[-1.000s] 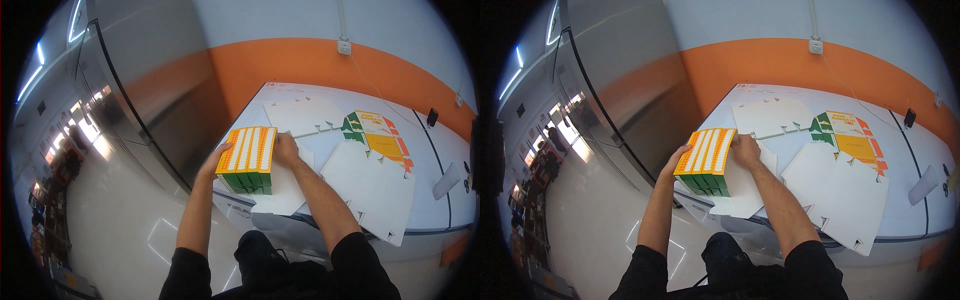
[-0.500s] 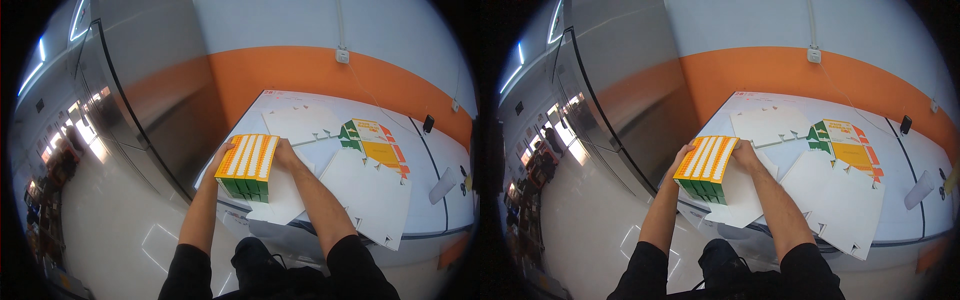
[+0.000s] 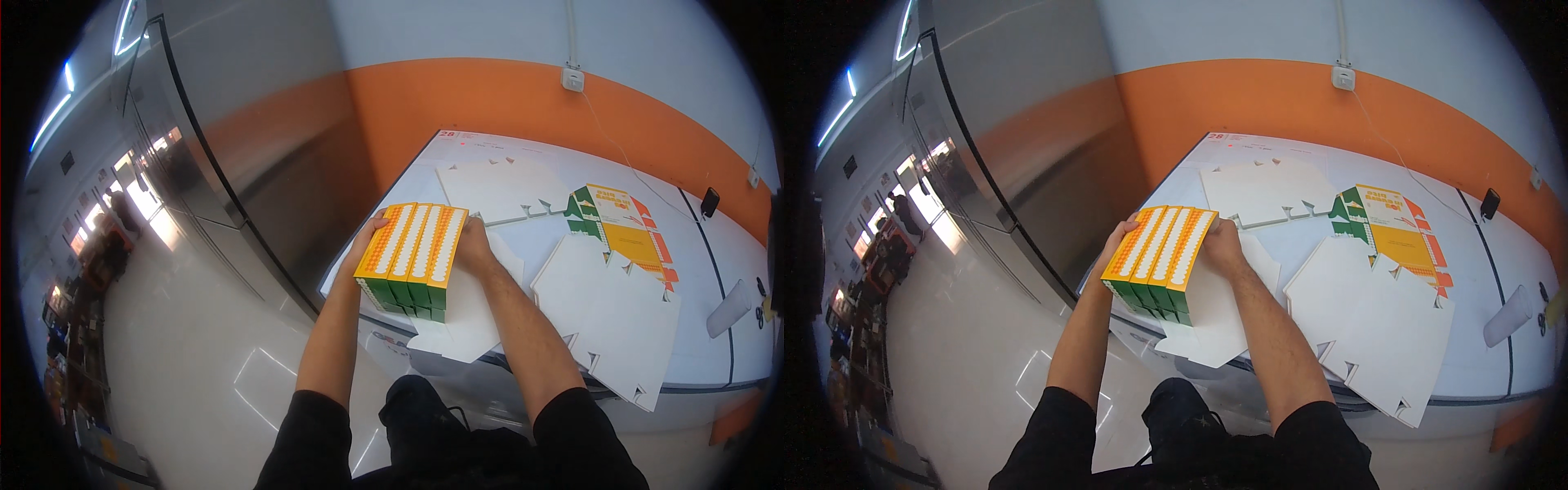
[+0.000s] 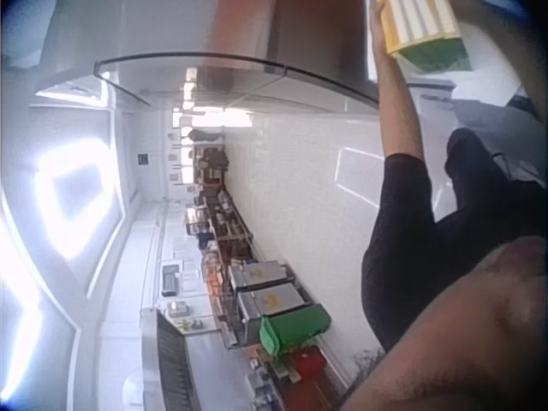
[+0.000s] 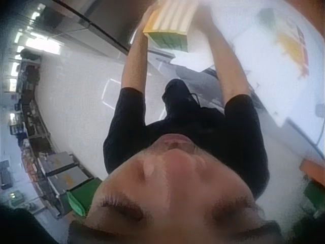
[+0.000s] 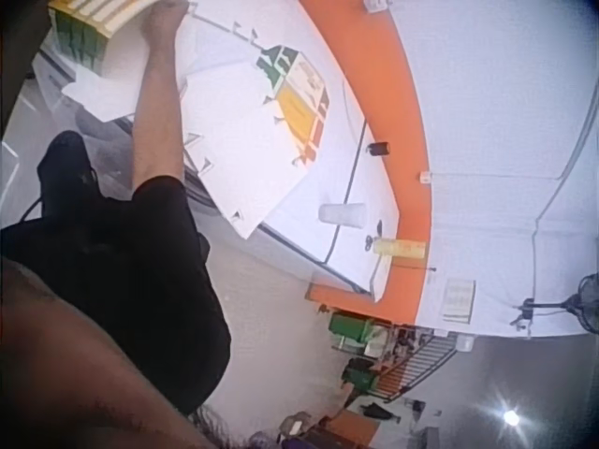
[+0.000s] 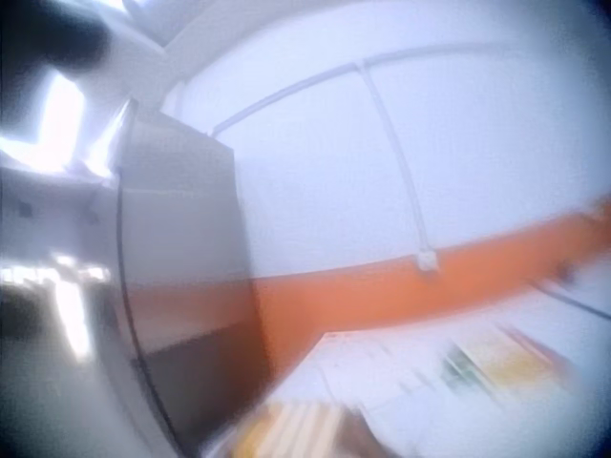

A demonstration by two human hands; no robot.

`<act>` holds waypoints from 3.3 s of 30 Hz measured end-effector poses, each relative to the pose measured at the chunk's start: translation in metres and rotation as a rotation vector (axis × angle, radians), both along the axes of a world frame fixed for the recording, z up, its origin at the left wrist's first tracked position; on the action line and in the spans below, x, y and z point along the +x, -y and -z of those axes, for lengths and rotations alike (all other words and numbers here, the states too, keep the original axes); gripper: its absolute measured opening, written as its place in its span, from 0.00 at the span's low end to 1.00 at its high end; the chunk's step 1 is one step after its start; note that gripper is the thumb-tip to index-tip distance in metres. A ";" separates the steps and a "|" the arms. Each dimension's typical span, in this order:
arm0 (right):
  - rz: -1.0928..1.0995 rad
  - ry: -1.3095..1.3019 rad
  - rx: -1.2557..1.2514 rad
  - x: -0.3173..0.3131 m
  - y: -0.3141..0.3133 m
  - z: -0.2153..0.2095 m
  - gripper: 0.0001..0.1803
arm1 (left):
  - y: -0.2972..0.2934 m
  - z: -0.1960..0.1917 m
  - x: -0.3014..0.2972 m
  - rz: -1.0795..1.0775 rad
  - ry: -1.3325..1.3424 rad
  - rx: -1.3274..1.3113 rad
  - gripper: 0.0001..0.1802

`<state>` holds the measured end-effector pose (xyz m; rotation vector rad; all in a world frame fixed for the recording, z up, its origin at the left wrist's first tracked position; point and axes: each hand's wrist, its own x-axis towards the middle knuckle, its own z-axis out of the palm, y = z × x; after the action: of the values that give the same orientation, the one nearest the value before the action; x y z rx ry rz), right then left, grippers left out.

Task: The person folds multiple cardboard boxes and places them in a stack, then walks to a fryer station, lifts a wire basket of food to drain, and uses a handheld digital timer.

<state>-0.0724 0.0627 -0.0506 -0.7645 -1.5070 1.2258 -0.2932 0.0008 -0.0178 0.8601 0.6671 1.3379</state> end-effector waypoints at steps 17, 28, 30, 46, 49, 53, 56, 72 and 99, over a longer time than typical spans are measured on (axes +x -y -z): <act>0.332 0.116 0.132 -0.016 -0.013 0.014 0.11 | 0.030 -0.064 -0.020 -0.114 -1.546 0.357 0.33; 0.251 0.073 0.111 -0.015 -0.017 0.005 0.15 | 0.050 -0.071 0.009 -0.177 -1.753 0.359 0.32; 0.267 0.082 0.131 -0.011 -0.014 0.000 0.16 | 0.053 -0.062 0.004 -0.287 -1.637 0.479 0.30; -0.481 0.095 -0.151 0.208 0.294 -0.004 0.21 | 0.150 0.046 0.090 -0.874 -1.097 0.349 0.60; -0.483 0.105 -0.348 0.239 0.317 0.064 0.20 | 0.150 0.050 0.078 -0.959 -1.066 0.331 0.52; -0.193 0.298 -0.579 0.284 0.344 0.204 0.21 | 0.162 0.023 0.069 -1.131 -0.913 0.413 0.38; -0.235 0.711 -0.571 0.288 0.348 0.190 0.25 | 0.180 -0.050 0.075 -1.246 -0.758 0.492 0.28; -0.832 1.136 -0.336 0.118 0.242 0.134 0.22 | 0.370 -0.289 -0.049 -0.880 -0.687 1.197 0.19; -1.543 1.354 0.662 -0.591 0.245 0.042 0.22 | 0.647 0.092 -0.180 -1.131 -0.585 -1.478 0.27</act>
<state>-0.6635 -0.1822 -0.0930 0.4038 -3.7171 0.8703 -0.4733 -0.6465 -0.1102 -0.5198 2.3936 0.9937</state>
